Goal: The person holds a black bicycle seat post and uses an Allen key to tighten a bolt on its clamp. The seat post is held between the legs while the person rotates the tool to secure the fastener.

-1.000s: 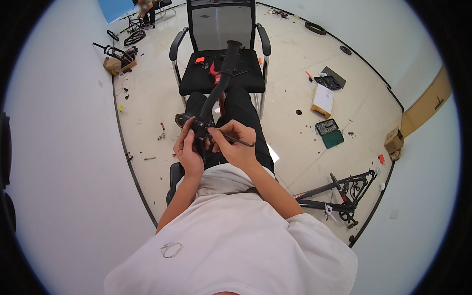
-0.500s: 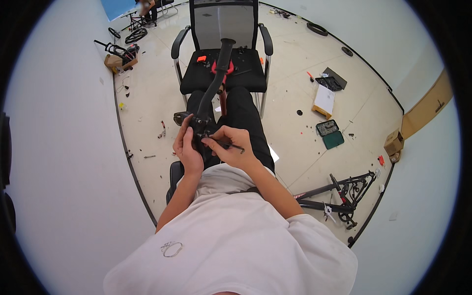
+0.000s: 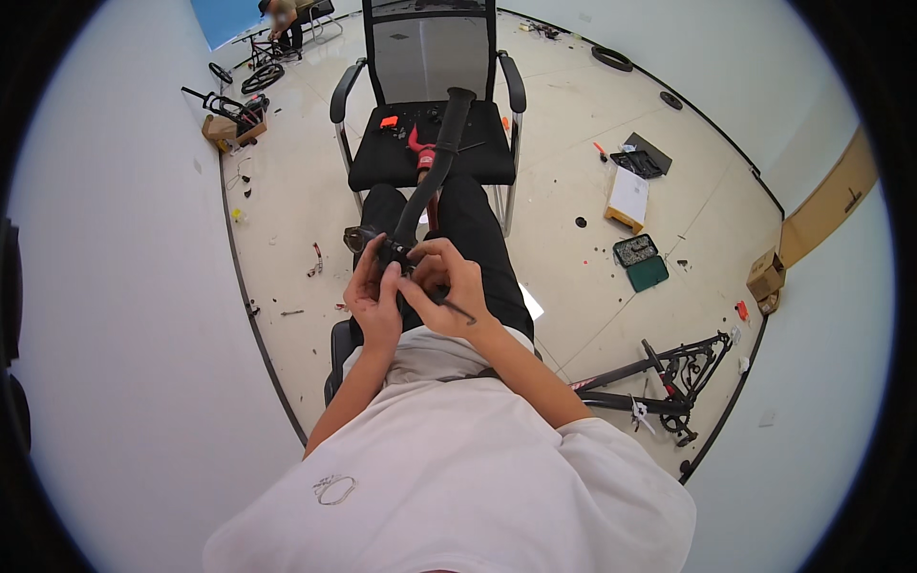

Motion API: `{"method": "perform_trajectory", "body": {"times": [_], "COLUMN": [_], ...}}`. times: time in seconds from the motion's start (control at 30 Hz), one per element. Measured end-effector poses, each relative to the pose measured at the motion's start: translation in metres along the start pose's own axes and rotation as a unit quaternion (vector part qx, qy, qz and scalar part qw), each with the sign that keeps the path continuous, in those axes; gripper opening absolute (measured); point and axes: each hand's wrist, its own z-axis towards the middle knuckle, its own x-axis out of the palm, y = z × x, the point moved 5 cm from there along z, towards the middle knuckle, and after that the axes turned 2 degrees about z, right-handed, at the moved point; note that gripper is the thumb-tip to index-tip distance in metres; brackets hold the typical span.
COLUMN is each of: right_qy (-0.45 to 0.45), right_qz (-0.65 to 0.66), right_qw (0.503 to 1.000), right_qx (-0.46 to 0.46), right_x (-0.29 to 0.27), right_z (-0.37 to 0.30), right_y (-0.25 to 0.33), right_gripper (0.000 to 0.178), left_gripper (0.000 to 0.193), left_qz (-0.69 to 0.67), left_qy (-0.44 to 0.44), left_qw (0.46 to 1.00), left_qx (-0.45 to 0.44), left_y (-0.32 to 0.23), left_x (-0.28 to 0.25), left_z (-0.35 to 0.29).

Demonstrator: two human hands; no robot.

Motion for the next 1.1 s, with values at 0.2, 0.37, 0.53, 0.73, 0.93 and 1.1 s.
{"method": "perform_trajectory", "body": {"times": [0.2,0.37,0.53,0.73,0.93,1.1], "right_qy": [0.066,0.053,0.031,0.009,-0.008,0.015], "right_qz": [0.039,0.013,0.047,0.116,0.112,0.084], "right_qw": [0.996,0.998,0.998,0.987,0.987,0.991], "right_qx": [-0.047,-0.024,0.03,0.113,0.113,0.107], "right_x": [0.008,0.013,0.01,0.006,0.005,0.006], "right_z": [-0.001,-0.001,0.001,0.0,-0.005,-0.001], "right_y": [-0.011,-0.005,-0.015,-0.019,-0.028,-0.024], "right_gripper": [0.012,0.007,0.007,0.015,0.014,0.013], "left_gripper": [0.038,0.04,0.046,0.05,0.055,0.052], "left_qz": [-0.053,-0.052,-0.087,-0.113,-0.061,-0.028], "left_qy": [-0.027,-0.039,-0.01,0.039,0.073,0.047], "left_qw": [0.998,0.997,0.996,0.992,0.995,0.997], "left_qx": [-0.038,-0.039,-0.03,-0.044,-0.036,-0.057], "left_y": [0.008,0.008,0.007,0.008,0.011,0.01], "left_x": [-0.012,-0.015,-0.014,-0.011,-0.01,-0.009], "left_z": [0.005,0.008,0.01,0.005,0.004,0.005]}}
